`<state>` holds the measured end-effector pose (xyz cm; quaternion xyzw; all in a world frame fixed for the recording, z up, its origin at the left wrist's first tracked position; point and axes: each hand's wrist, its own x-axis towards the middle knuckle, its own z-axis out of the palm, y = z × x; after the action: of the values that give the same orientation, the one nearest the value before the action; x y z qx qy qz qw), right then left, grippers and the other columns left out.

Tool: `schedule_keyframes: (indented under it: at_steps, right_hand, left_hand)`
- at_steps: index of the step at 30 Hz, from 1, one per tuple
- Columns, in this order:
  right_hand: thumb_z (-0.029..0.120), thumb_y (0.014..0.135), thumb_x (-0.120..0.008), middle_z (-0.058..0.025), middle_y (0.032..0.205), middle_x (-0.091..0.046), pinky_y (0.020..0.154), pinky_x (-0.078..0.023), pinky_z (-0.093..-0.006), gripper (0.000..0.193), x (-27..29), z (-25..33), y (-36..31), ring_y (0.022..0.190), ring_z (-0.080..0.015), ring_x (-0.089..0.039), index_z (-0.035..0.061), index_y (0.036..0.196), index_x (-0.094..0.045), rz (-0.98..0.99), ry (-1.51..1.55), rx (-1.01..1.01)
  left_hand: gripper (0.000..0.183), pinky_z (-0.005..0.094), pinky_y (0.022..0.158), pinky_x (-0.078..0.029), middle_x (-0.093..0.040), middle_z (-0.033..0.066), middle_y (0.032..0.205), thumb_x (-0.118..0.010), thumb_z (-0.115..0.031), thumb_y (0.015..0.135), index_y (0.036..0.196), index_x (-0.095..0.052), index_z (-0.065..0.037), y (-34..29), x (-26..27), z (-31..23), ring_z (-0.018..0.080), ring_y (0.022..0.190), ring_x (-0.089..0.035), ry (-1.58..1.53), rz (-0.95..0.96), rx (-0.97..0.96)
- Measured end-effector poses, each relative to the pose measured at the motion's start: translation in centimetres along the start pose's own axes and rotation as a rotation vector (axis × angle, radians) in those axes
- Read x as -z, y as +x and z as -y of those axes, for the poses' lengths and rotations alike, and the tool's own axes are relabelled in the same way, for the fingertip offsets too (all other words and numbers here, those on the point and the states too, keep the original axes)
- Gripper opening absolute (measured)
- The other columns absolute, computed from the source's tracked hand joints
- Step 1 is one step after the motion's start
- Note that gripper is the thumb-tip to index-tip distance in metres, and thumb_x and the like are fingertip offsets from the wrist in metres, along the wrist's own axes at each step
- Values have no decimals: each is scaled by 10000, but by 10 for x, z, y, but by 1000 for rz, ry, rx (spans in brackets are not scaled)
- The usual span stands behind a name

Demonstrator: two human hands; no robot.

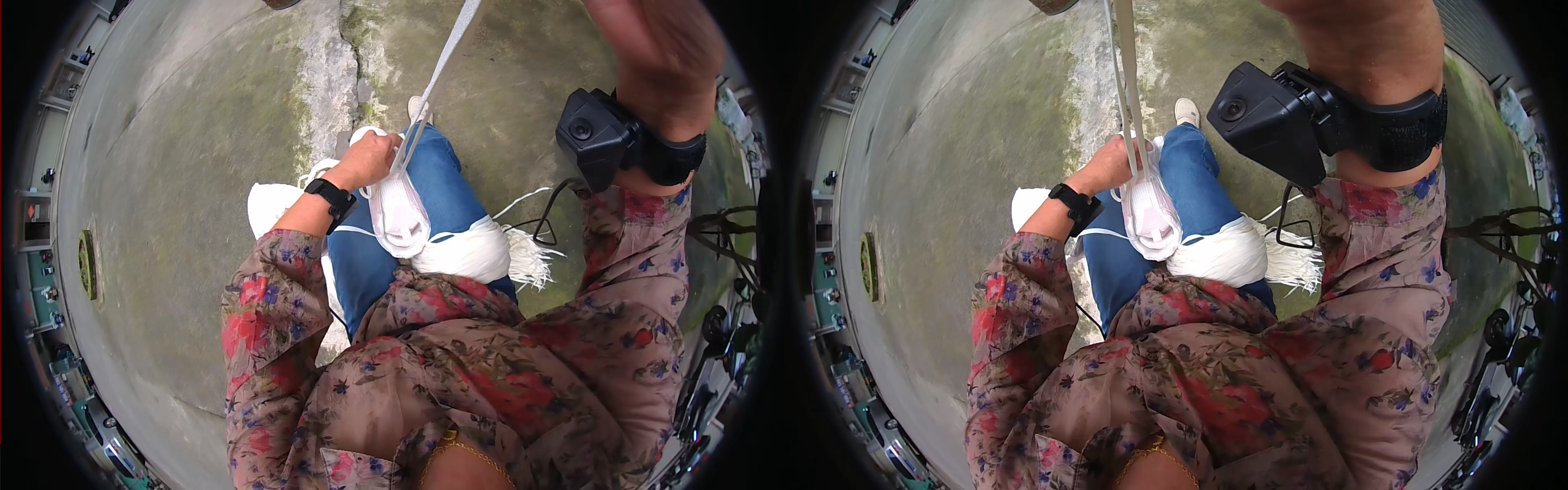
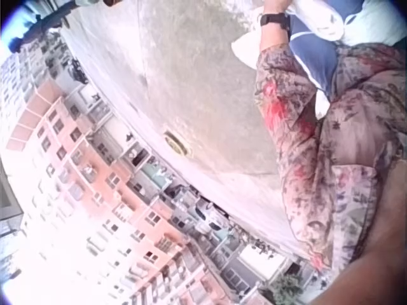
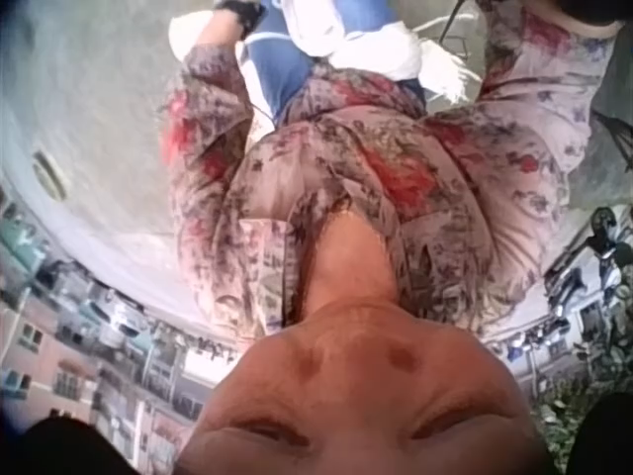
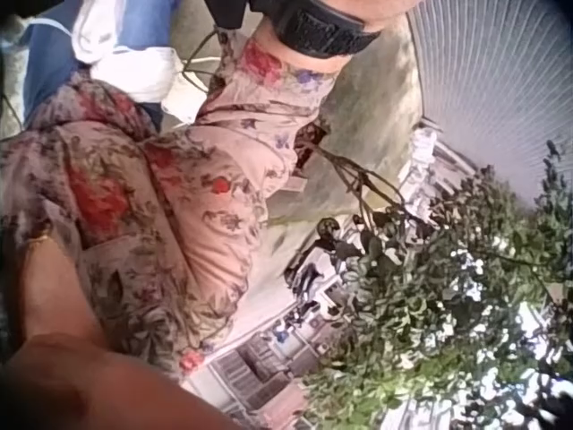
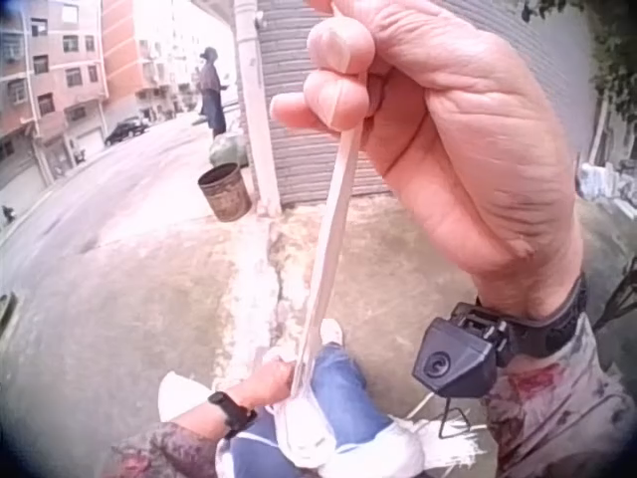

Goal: Lacing white shoe uppers while sitting outdoors.

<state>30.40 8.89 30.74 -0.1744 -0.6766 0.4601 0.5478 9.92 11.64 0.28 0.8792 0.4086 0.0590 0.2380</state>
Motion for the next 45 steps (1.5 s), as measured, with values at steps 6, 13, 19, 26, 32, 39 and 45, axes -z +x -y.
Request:
schedule_keyframes:
  at_steps: [6,13,19,26,32,39,45]
  right_hand:
    - [226,914,-494,-41,713,-590,647,-490,-215,300,3,-6,-15,602,-85,-568,-39,1052,-522,-21,-38,-11]
    - [237,910,-507,-52,707,-594,571,-485,-201,300,-1,-15,-14,575,-86,-567,-42,1011,-550,-45,-136,-98]
    - [233,910,-508,-60,733,-599,556,-476,-199,287,10,-20,-18,587,-99,-576,-33,1007,-556,30,-6,-135]
    - [239,903,-519,-58,720,-590,560,-465,-192,282,3,-30,-13,591,-97,-576,-29,979,-561,69,-17,-154]
    - [244,892,-536,-55,736,-587,558,-452,-189,282,4,-34,-11,615,-88,-576,-33,933,-564,129,16,-62]
    - [233,893,-532,-53,743,-583,581,-450,-200,267,2,-34,-11,627,-91,-572,-31,929,-561,124,30,-78]
    - [223,894,-528,-52,745,-578,604,-448,-210,256,3,-31,-10,635,-95,-569,-29,929,-559,82,16,-93]
  left_hand:
    - [236,410,747,-474,-611,209,850,-535,-51,726,956,-562,-3,19,-29,-16,364,851,-586,216,221,-24]
    - [248,381,783,-468,-614,243,913,-523,-12,652,873,-629,29,51,-25,-19,359,911,-585,-61,367,82]
    - [308,390,794,-474,-611,215,953,-526,-4,683,986,-574,14,39,-18,-12,360,931,-580,76,404,5]
    - [238,376,770,-474,-619,213,898,-627,-120,681,881,-613,8,64,-28,-20,343,878,-597,-139,394,52]
    - [306,345,778,-466,-628,180,895,-671,-108,674,947,-603,14,50,-12,3,312,884,-601,-229,267,183]
    - [387,353,791,-469,-618,193,973,-641,-88,655,1031,-594,-6,37,-8,1,308,935,-596,-52,391,9]
    - [353,328,682,-486,-615,150,771,-623,-87,660,996,-581,11,37,-20,1,269,732,-618,-102,265,-45]
